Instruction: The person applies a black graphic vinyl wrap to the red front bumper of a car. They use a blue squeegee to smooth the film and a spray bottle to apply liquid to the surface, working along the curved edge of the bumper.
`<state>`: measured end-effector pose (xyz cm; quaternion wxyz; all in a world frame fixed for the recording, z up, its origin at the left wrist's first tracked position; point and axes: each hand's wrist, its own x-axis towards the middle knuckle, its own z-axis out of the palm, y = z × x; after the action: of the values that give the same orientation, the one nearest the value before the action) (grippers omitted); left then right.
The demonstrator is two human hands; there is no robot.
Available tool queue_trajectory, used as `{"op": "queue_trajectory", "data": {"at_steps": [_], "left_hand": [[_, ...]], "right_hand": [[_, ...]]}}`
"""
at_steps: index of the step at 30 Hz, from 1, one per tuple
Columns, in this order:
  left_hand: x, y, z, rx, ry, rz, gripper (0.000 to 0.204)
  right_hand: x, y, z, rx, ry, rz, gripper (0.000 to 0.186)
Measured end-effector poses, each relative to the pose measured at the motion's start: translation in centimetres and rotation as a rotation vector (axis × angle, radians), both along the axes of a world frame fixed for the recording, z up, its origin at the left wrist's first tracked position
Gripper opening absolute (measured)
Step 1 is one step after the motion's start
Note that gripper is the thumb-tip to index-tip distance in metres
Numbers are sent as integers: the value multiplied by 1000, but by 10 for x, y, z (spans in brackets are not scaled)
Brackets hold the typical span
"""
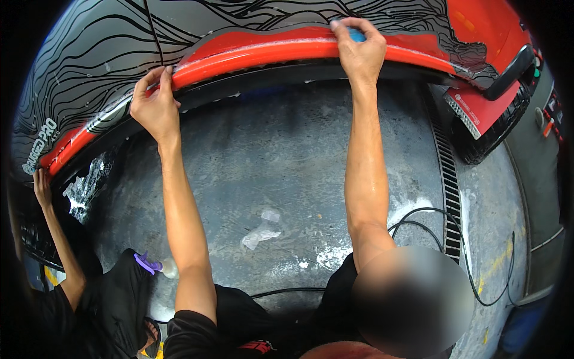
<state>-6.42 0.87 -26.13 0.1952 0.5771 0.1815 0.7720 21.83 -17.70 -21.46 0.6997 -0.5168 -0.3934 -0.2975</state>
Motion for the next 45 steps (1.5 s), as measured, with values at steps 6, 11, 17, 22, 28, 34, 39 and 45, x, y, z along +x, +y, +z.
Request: {"op": "queue_trajectory", "data": {"at_steps": [6,11,17,22,28,34,39,45], "left_hand": [[3,0,-1,-6,1,-5,21],[1,-2,3,-27,33,12,20],[-3,-29,23,180,178,125,20],[23,-90,34,65,312,-464,22],[49,-121,33,169,229,-591,24],[37,-106,33,47,240,-793,17],[35,-98,32,9,304,-964,18],[29,-102,35,-61,319,-1030,29]], "right_hand": [[14,4,-3,119,-56,-58,21],[-2,7,-2,25,-39,-2,25],[-12,-1,12,-37,29,686,22],[-32,-5,15,-151,69,1205,27],[-59,0,11,-329,33,1241,31],[-74,7,10,-301,73,1222,22],[-80,14,11,-157,-80,946,13],[-84,15,11,-148,-171,922,26]]}}
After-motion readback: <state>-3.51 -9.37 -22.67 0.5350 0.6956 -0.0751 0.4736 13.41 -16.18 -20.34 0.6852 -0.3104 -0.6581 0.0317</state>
